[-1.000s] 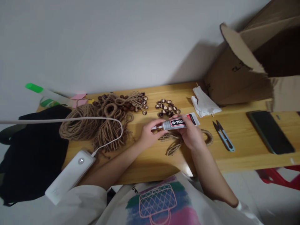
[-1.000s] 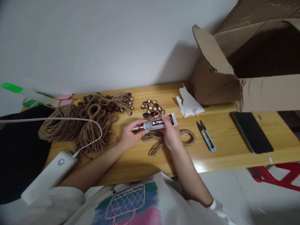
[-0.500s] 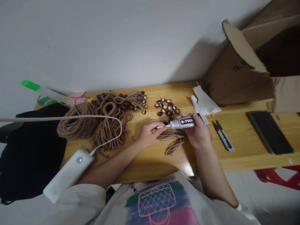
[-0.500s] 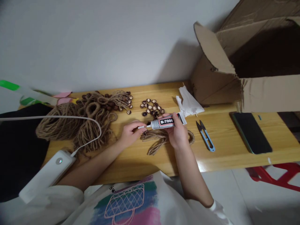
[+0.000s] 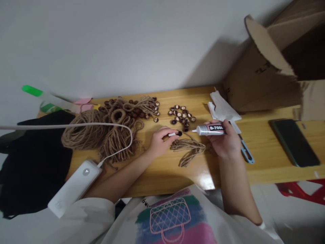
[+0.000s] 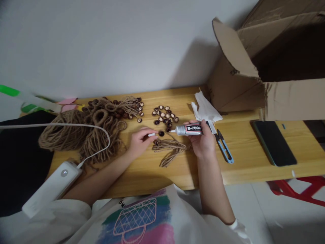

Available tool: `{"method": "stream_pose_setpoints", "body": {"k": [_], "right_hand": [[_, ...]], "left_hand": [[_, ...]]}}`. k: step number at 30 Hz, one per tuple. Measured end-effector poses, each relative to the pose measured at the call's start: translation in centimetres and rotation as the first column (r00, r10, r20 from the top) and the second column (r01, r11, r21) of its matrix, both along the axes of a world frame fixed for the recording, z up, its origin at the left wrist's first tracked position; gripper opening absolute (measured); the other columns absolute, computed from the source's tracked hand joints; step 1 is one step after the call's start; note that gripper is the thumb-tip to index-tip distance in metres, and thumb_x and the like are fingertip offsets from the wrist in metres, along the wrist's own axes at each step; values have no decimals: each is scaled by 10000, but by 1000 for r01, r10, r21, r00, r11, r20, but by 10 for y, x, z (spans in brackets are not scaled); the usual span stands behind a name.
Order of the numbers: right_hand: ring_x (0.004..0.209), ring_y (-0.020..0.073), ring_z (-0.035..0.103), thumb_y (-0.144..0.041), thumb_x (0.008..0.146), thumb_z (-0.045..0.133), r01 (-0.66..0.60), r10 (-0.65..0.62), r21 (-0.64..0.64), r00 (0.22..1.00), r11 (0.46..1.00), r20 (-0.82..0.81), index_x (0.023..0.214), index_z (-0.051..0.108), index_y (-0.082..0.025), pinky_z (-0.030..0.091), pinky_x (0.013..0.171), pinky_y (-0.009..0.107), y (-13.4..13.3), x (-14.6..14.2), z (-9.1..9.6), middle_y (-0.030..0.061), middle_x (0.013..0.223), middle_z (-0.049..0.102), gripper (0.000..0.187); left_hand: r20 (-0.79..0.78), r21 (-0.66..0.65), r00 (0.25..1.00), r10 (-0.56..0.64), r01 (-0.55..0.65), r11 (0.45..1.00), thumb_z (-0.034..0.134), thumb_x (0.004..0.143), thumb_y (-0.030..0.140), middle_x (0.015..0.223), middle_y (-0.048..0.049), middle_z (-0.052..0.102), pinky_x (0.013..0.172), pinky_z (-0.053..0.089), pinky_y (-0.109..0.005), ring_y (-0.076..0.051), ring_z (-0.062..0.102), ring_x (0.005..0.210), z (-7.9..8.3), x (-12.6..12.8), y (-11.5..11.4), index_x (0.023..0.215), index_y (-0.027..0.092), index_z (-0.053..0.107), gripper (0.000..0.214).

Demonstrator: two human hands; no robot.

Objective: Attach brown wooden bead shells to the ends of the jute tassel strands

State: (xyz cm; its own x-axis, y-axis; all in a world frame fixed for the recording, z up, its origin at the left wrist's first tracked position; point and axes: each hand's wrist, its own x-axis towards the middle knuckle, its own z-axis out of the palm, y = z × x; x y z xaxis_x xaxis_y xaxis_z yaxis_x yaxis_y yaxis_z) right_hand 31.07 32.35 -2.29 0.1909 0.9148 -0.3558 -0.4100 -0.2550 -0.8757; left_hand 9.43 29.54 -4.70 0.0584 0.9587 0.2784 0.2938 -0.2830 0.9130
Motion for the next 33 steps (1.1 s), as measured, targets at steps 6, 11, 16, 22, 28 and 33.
{"method": "stream_pose_setpoints", "body": {"k": [6, 11, 16, 22, 28, 33], "right_hand": [[641, 124, 648, -372, 897, 464, 85, -97, -63, 971, 994, -218, 674, 618, -166, 546, 611, 250, 5, -1, 2, 17, 653, 666, 341], [614, 117, 646, -349, 943, 411, 81, -101, -96, 970, 992, -223, 660, 614, -159, 536, 585, 238, 8, -5, 5, 13, 637, 660, 397], [610, 114, 648, -347, 960, 381, 66, -82, -80, 972, 995, -219, 652, 620, -154, 540, 608, 234, 7, -5, 6, 17, 633, 660, 435], [607, 116, 651, -307, 983, 289, 66, -92, -118, 966, 991, -240, 633, 624, -147, 542, 597, 232, 9, -6, 7, 30, 617, 654, 510], [619, 114, 645, -324, 973, 323, 54, -78, -102, 968, 993, -240, 640, 622, -156, 541, 608, 233, 8, -4, 6, 22, 621, 651, 478], [633, 114, 647, -319, 964, 357, 59, -76, -78, 968, 995, -237, 652, 628, -157, 548, 644, 249, 8, -3, 4, 14, 640, 654, 444]], "left_hand": [[-386, 52, 921, 60, -43, 998, 693, 804, 268, 859, -44, 671, 797, 453, -335, -178, 587, 854, 8, -17, 9, 853, 208, 745, 94], [-601, -58, 793, 96, -163, 985, 717, 781, 279, 965, -39, 651, 864, 373, -398, -220, 549, 969, 13, -20, 8, 846, 253, 759, 82], [-634, -123, 773, 34, -144, 982, 714, 784, 272, 1016, -35, 636, 893, 333, -409, -225, 541, 1021, 15, -15, 8, 920, 266, 750, 140], [-640, -118, 768, 31, -138, 983, 674, 813, 268, 1014, -32, 643, 902, 331, -408, -218, 544, 1011, 15, -13, 9, 919, 265, 744, 127], [-699, -60, 708, 98, -195, 979, 641, 839, 279, 981, -24, 661, 869, 329, -413, -228, 549, 997, 13, -17, 5, 893, 280, 742, 115], [-756, -68, 639, 145, -297, 953, 625, 839, 265, 995, -41, 657, 873, 334, -422, -250, 543, 1002, 17, -24, 1, 915, 271, 741, 138]]}}
